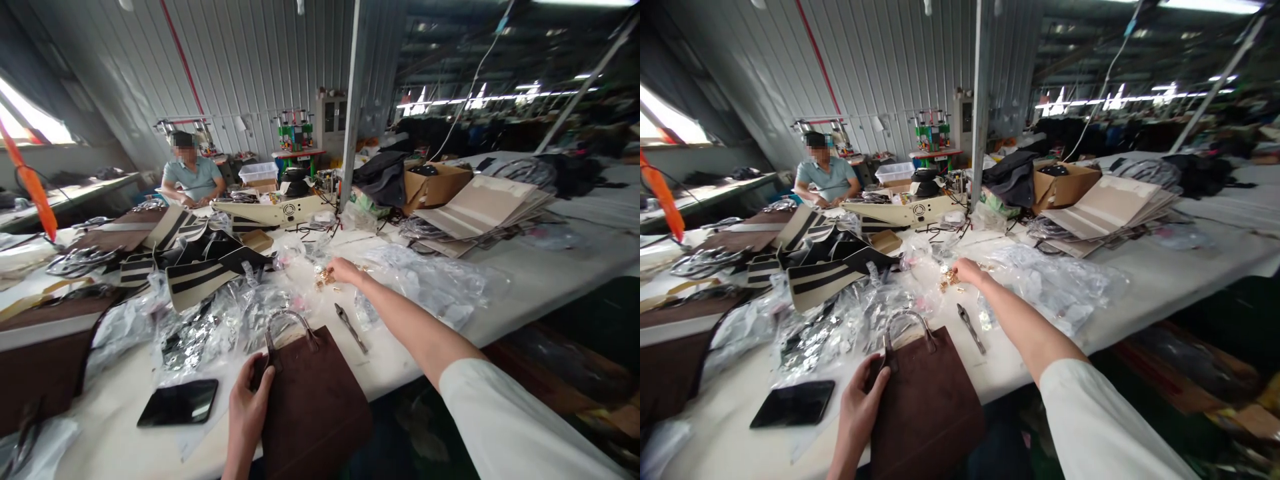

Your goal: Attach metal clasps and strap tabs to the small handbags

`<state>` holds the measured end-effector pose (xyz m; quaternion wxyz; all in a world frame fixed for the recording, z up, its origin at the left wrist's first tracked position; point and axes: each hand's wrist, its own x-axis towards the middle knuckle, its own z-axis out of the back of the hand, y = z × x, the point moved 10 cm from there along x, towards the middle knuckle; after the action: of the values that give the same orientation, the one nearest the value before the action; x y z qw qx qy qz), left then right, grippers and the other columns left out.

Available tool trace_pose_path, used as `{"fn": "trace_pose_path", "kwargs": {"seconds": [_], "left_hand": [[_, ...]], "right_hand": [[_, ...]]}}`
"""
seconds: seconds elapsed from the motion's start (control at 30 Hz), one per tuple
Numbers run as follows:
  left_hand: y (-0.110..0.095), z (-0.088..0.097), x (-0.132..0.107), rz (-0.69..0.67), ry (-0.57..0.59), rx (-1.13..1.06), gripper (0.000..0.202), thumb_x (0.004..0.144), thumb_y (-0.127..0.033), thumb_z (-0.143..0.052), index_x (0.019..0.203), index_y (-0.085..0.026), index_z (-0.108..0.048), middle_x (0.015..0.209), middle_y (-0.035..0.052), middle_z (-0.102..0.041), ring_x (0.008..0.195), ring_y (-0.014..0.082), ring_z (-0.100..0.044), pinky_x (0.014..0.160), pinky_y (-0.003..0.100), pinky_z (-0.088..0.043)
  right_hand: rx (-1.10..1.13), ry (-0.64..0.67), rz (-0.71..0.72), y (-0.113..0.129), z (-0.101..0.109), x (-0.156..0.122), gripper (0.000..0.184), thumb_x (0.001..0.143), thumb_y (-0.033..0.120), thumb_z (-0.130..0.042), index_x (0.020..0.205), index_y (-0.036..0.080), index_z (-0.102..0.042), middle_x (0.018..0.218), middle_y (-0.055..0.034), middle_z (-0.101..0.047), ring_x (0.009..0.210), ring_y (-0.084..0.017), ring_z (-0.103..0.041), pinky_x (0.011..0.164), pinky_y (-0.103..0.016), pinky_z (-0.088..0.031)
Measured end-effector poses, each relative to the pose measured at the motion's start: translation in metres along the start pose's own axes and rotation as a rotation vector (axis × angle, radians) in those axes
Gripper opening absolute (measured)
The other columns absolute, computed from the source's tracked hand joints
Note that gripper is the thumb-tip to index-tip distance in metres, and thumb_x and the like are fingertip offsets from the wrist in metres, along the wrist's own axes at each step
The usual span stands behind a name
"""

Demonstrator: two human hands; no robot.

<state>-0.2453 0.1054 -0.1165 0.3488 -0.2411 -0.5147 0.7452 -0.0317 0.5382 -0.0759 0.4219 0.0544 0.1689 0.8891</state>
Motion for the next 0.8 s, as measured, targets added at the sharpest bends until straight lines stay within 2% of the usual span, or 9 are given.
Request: {"fn": "trace_pose_path", "kwargs": {"seconds": [0.13, 0.3, 0.43, 0.6, 0.8], "left_hand": [[-0.003, 0.000, -0.001, -0.012, -0.001, 0.004, 0.071, 0.088, -0.074, -0.079, 0.134, -0.021, -0.077, 0.135, 0.0153, -0.082, 0.136, 0.0442, -0.072, 0.119, 0.058, -0.055], [-0.004, 0.001, -0.002, -0.015, -0.016, -0.007, 0.069, 0.087, -0.073, -0.080, 0.133, -0.022, -0.078, 0.135, 0.0147, -0.082, 0.138, 0.0445, -0.071, 0.120, 0.058, -0.056], [-0.008, 0.001, -0.003, -0.018, -0.023, -0.018, 0.069, 0.086, -0.073, -0.080, 0.131, -0.021, -0.079, 0.131, 0.0145, -0.083, 0.133, 0.0437, -0.073, 0.118, 0.057, -0.057], [-0.012, 0.002, -0.005, -0.034, -0.026, 0.004, 0.069, 0.088, -0.073, -0.079, 0.132, -0.020, -0.079, 0.129, 0.0142, -0.083, 0.127, 0.0420, -0.075, 0.116, 0.056, -0.057], [-0.003, 0.002, -0.003, -0.039, -0.029, -0.003, 0.071, 0.088, -0.074, -0.080, 0.134, -0.021, -0.078, 0.134, 0.0154, -0.082, 0.133, 0.0428, -0.073, 0.116, 0.055, -0.057]], "right_hand": [[0.024, -0.033, -0.044, -0.020, 0.008, 0.006, 0.038, 0.095, 0.017, -0.073, 0.130, 0.020, -0.087, 0.120, -0.0068, -0.086, 0.108, -0.021, -0.075, 0.095, -0.022, -0.054], [0.014, -0.014, -0.025, -0.037, 0.014, 0.001, 0.043, 0.086, 0.006, -0.073, 0.123, 0.019, -0.089, 0.134, -0.0079, -0.084, 0.121, -0.025, -0.075, 0.107, -0.024, -0.053], [0.047, 0.025, -0.004, -0.037, 0.009, -0.006, 0.047, 0.086, 0.007, -0.074, 0.129, 0.017, -0.087, 0.125, -0.0067, -0.087, 0.112, -0.024, -0.079, 0.100, -0.024, -0.057], [0.055, 0.026, 0.006, -0.035, 0.014, -0.013, 0.046, 0.087, 0.010, -0.073, 0.131, 0.012, -0.086, 0.123, -0.0117, -0.086, 0.109, -0.025, -0.078, 0.099, -0.026, -0.057], [-0.016, 0.123, 0.091, -0.016, 0.006, -0.018, 0.018, 0.084, 0.020, -0.079, 0.098, 0.019, -0.090, 0.087, -0.0004, -0.083, 0.087, -0.020, -0.070, 0.086, -0.024, -0.051]]}}
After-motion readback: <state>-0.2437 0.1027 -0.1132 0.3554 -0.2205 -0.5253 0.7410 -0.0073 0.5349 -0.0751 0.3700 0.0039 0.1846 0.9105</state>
